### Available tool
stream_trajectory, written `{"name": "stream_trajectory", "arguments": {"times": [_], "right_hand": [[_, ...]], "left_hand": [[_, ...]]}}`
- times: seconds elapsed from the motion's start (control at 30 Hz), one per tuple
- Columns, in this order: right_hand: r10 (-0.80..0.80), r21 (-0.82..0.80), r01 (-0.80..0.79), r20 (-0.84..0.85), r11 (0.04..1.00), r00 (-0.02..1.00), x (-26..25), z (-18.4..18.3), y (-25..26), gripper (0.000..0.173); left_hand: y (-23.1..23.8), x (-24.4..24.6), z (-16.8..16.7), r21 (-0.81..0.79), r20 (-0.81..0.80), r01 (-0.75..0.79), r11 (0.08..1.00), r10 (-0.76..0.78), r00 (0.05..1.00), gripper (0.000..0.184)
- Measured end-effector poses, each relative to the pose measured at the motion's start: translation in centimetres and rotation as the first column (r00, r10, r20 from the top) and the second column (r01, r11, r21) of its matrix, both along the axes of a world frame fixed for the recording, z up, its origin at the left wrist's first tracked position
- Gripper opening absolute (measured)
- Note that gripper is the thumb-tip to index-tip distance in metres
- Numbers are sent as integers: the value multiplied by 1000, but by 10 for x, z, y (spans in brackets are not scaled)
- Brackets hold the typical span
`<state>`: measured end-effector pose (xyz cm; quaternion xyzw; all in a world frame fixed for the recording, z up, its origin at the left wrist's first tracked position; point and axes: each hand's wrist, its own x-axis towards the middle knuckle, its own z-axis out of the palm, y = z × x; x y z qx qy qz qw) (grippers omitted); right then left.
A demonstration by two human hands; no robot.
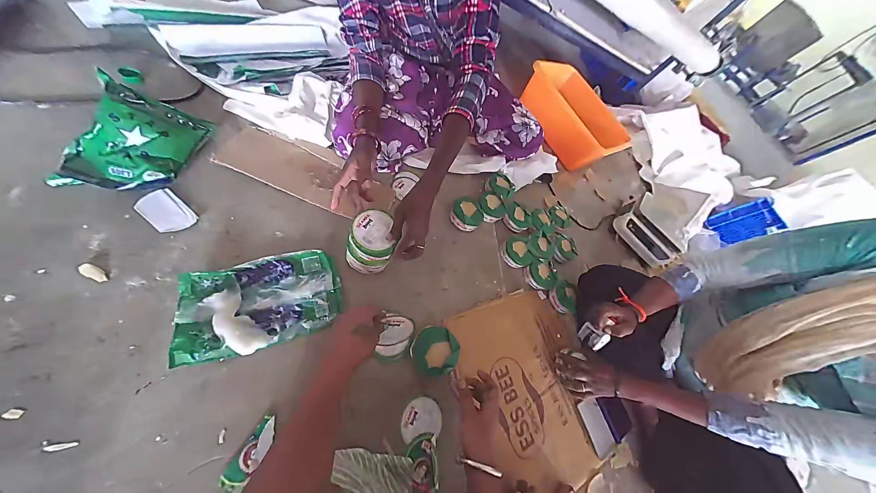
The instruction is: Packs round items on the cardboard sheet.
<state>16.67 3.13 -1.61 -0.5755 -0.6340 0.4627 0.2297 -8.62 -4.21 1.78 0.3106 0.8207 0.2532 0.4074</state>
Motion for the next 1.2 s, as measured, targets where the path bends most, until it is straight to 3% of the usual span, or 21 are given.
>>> {"name": "stream_trajectory", "arguments": {"times": [0.1, 0.23, 0.37, 0.53, 0.6, 0.7, 0.87, 1.07, 1.2], "right_hand": [[29, 16, -28, -68, 1000, 997, -7, 2, -2, 56], [142, -120, -175, -247, 977, 959, -26, 26, -6, 61], [-25, -245, -41, -260, 969, 965, -21, 26, -2, 58], [-88, -336, 69, -39, 939, 995, 13, 12, 6, 67], [-65, -382, 65, 13, 922, 998, 22, 10, 5, 62], [-36, -396, 36, 7, 917, 999, 17, 9, 7, 54], [-1, -231, 5, 14, 973, 1000, -23, 5, 34, 60], [33, -186, -17, 85, 982, 996, -41, -3, 53, 63], [19, -168, -6, 77, 986, 997, -41, -6, 53, 65]], "left_hand": [[-6, -2, 14, 121, 109, -36, 992, 22, 994, 26], [-4, 19, 12, 316, 312, -47, 948, -57, 949, 21], [14, 55, 2, 285, 390, 61, 956, -174, 904, 32], [19, 82, -13, 224, 353, 318, 921, -381, 855, 31], [16, 88, -17, 216, 353, 350, 911, -407, 842, 33], [15, 85, -17, 172, 337, 214, 962, -261, 904, 35], [26, 77, -17, 202, 187, -97, 974, 59, 981, 38], [40, 72, -26, 141, 113, -69, 988, 53, 992, 38], [42, 80, -36, 219, -102, 47, 975, -25, 994, 37]]}}
